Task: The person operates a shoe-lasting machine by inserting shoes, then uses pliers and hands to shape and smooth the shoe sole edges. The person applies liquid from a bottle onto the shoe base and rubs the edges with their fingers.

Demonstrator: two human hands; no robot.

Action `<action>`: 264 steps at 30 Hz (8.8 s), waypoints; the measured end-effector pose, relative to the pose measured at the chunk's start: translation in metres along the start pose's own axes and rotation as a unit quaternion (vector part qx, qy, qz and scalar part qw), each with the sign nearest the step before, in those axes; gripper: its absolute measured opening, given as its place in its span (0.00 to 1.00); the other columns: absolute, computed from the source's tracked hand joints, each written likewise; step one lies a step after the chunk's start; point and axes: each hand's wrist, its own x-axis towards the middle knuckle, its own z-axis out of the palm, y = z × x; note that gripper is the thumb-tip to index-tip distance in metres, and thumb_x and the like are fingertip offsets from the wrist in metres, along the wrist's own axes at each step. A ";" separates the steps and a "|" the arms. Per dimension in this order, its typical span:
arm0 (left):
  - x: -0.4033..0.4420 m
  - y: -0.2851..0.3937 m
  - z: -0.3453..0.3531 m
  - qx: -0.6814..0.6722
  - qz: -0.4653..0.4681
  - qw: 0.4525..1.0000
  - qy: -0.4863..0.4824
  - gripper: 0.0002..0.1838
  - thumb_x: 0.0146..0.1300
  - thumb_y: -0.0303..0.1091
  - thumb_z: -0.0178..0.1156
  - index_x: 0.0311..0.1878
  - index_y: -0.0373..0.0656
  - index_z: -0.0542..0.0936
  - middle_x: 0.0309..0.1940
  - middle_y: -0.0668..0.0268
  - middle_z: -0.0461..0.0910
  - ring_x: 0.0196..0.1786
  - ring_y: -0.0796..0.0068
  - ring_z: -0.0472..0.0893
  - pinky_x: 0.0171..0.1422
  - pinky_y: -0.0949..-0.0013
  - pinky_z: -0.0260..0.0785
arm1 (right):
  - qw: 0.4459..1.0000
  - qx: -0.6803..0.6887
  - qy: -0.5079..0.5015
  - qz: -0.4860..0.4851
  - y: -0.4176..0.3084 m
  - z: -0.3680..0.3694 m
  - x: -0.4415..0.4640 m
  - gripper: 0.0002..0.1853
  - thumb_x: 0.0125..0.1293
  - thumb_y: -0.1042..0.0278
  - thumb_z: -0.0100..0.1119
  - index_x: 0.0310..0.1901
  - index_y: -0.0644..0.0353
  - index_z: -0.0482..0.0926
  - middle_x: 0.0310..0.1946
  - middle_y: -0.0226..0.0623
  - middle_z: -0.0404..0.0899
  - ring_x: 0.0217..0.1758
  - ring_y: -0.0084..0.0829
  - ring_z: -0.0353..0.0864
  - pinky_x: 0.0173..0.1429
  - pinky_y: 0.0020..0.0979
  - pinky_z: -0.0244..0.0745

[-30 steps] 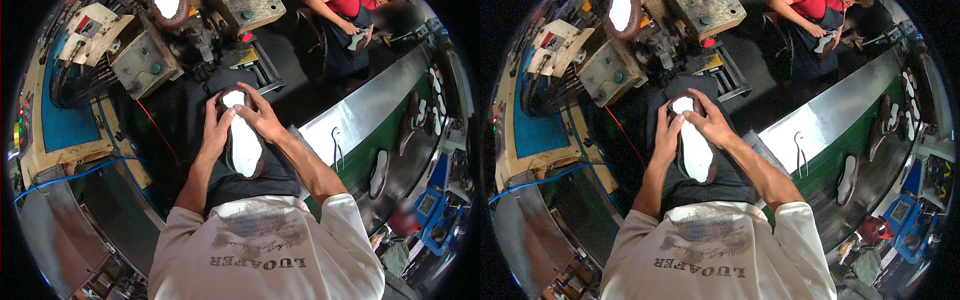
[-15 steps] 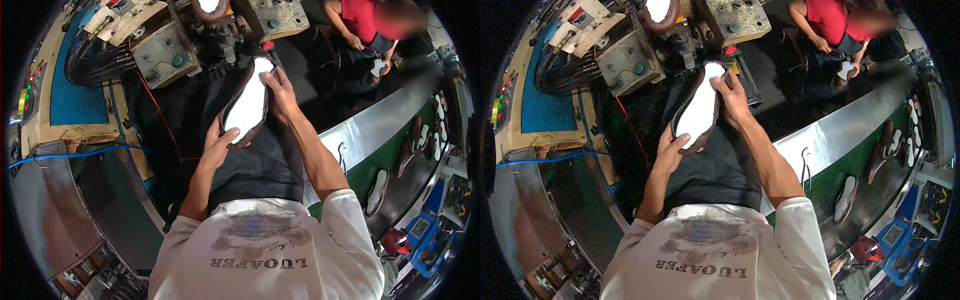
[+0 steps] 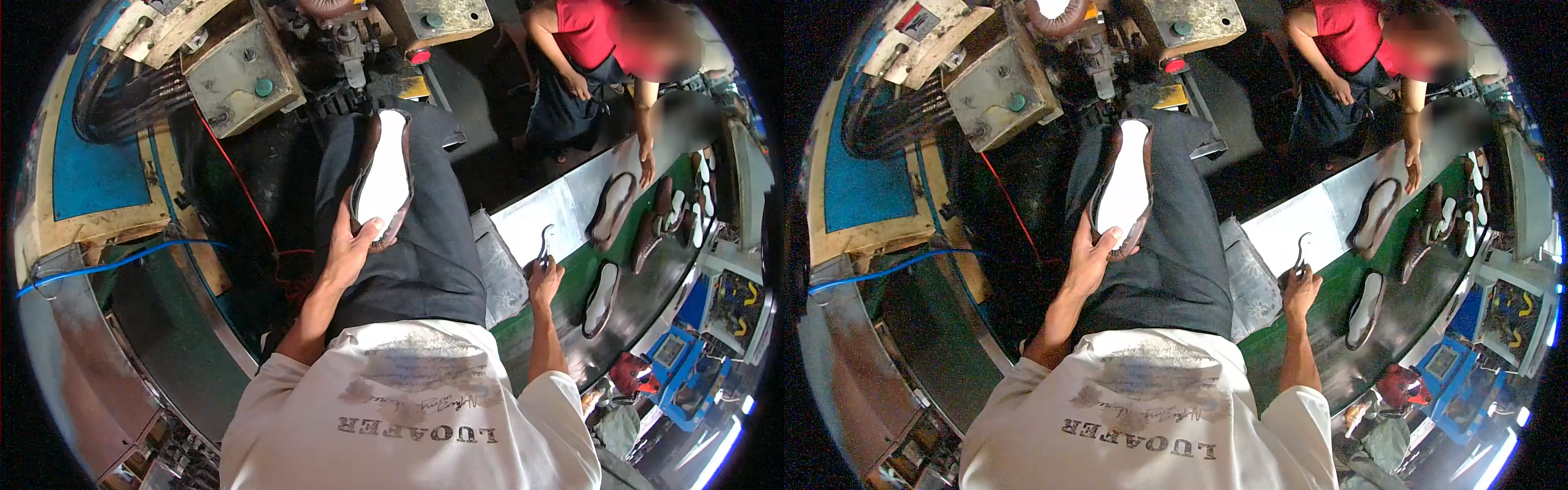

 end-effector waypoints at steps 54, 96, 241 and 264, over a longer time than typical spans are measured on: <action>0.004 -0.020 0.005 0.178 0.045 0.982 0.035 0.39 0.84 0.34 0.54 0.89 0.35 0.49 0.87 0.43 0.56 0.88 0.53 0.58 0.90 0.58 0.50 | 0.717 -0.087 -0.348 -0.598 -0.386 -0.028 0.062 0.17 0.80 0.59 0.60 0.46 0.70 0.81 0.36 0.55 0.84 0.41 0.61 0.87 0.45 0.54 0.82; 0.034 -0.002 0.011 -0.219 -0.095 0.971 0.004 0.37 0.90 0.39 0.47 0.92 0.55 0.43 0.85 0.60 0.61 0.84 0.60 0.66 0.86 0.47 0.62 | 0.740 -0.053 -0.390 -0.546 -0.359 -0.014 0.075 0.21 0.82 0.55 0.57 0.39 0.69 0.79 0.33 0.57 0.85 0.40 0.64 0.87 0.45 0.57 0.82; 0.010 0.074 -0.019 0.302 0.022 0.953 -0.027 0.49 0.65 0.21 0.72 0.88 0.42 0.61 0.72 0.49 0.80 0.71 0.65 0.79 0.77 0.64 0.68 | 0.846 0.037 -0.294 -0.443 -0.380 -0.039 0.087 0.22 0.83 0.53 0.58 0.40 0.68 0.81 0.29 0.60 0.82 0.37 0.65 0.84 0.42 0.58 0.78; 0.024 0.031 0.021 0.350 0.002 0.929 -0.121 0.55 0.62 0.31 0.76 0.88 0.38 0.55 0.81 0.42 0.67 0.83 0.49 0.68 0.86 0.56 0.59 | 0.824 -0.046 -0.283 -0.490 -0.338 -0.072 0.016 0.18 0.79 0.60 0.63 0.56 0.70 0.82 0.38 0.54 0.86 0.42 0.55 0.89 0.46 0.50 0.84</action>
